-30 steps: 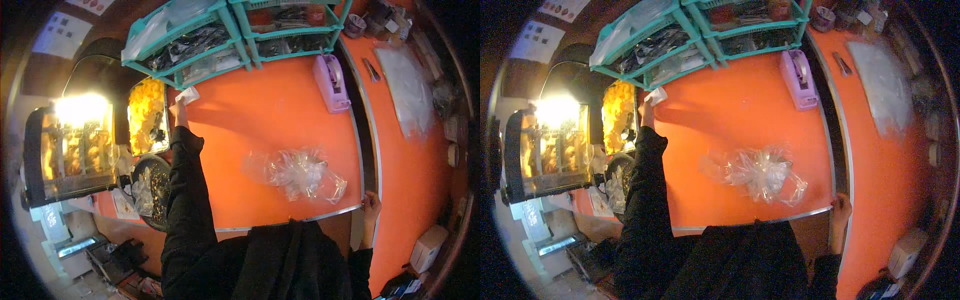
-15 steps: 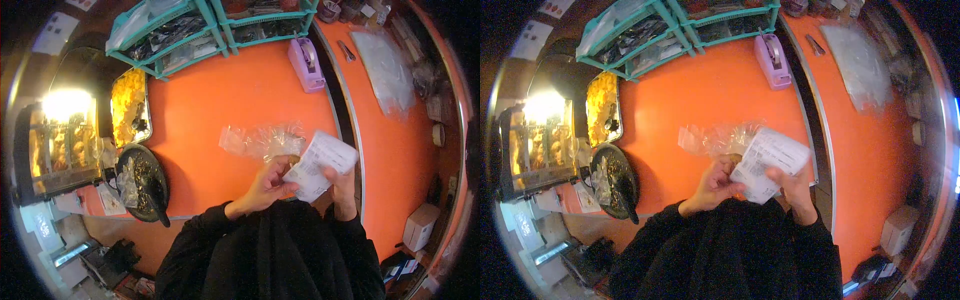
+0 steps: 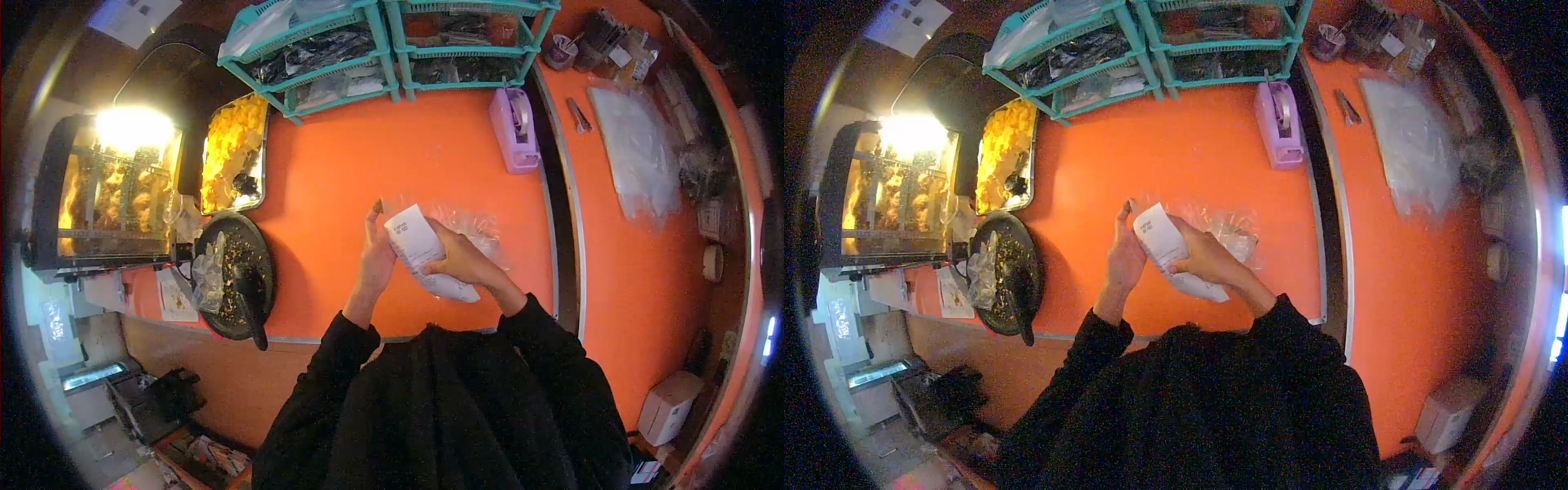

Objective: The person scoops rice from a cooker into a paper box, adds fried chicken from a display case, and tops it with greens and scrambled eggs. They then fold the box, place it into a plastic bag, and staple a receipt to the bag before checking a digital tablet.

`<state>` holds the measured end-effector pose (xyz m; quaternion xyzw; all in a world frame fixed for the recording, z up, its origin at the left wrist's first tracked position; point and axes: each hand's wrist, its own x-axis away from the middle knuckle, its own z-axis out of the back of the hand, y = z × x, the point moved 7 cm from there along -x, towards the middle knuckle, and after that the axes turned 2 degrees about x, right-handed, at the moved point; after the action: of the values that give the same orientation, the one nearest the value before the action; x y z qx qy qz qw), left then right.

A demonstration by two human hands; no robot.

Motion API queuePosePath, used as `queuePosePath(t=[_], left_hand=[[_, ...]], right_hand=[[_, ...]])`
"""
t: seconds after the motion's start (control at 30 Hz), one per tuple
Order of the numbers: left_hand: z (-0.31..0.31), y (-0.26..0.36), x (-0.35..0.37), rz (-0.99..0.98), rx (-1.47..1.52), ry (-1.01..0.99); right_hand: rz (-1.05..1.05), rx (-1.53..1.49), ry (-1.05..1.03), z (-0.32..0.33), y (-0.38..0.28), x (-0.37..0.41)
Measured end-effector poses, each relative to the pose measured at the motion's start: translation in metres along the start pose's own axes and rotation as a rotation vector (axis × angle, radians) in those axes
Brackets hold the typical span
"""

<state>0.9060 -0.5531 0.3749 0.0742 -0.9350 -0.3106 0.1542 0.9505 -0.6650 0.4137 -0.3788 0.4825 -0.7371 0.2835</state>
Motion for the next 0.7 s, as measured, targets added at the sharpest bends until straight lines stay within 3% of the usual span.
queuePosePath(t=[0.07,0.13,0.23,0.33,0.4,0.43,0.5,0.57,0.6,0.67,0.7], left_hand=[[-0.001,-0.001,-0.001,-0.057,-0.376,0.041],[-0.001,0.000,-0.003,-0.100,-0.382,0.109],[-0.004,0.006,-0.005,-0.180,-0.422,0.185],[-0.009,0.016,-0.003,-0.299,-0.524,0.236],[-0.012,0.021,-0.001,-0.328,-0.551,0.278],[-0.012,0.022,-0.001,-0.328,-0.533,0.275],[-0.009,0.025,-0.001,-0.338,-0.502,0.287],[-0.018,0.031,-0.001,-0.330,-0.480,0.287],[-0.021,0.033,0.001,-0.324,-0.473,0.299],[-0.019,0.033,0.003,-0.296,-0.446,0.329],[-0.021,0.033,0.002,-0.283,-0.431,0.334]], right_hand=[[0.023,-0.003,0.029,-0.001,0.005,-0.002],[0.104,0.057,0.080,0.003,0.007,-0.004],[-0.117,-0.025,0.000,0.050,0.014,-0.016],[0.091,0.452,0.615,0.179,0.024,-0.045],[0.048,0.819,0.862,0.267,0.029,-0.057],[-0.014,1.084,1.098,0.306,0.041,-0.051],[-0.259,1.400,1.202,0.366,0.104,-0.040],[-0.233,1.570,0.816,0.392,0.163,-0.043],[-0.349,1.540,0.765,0.389,0.156,-0.041],[-0.499,1.188,0.649,0.391,0.165,-0.043],[-0.452,0.919,0.625,0.381,0.158,-0.043]])
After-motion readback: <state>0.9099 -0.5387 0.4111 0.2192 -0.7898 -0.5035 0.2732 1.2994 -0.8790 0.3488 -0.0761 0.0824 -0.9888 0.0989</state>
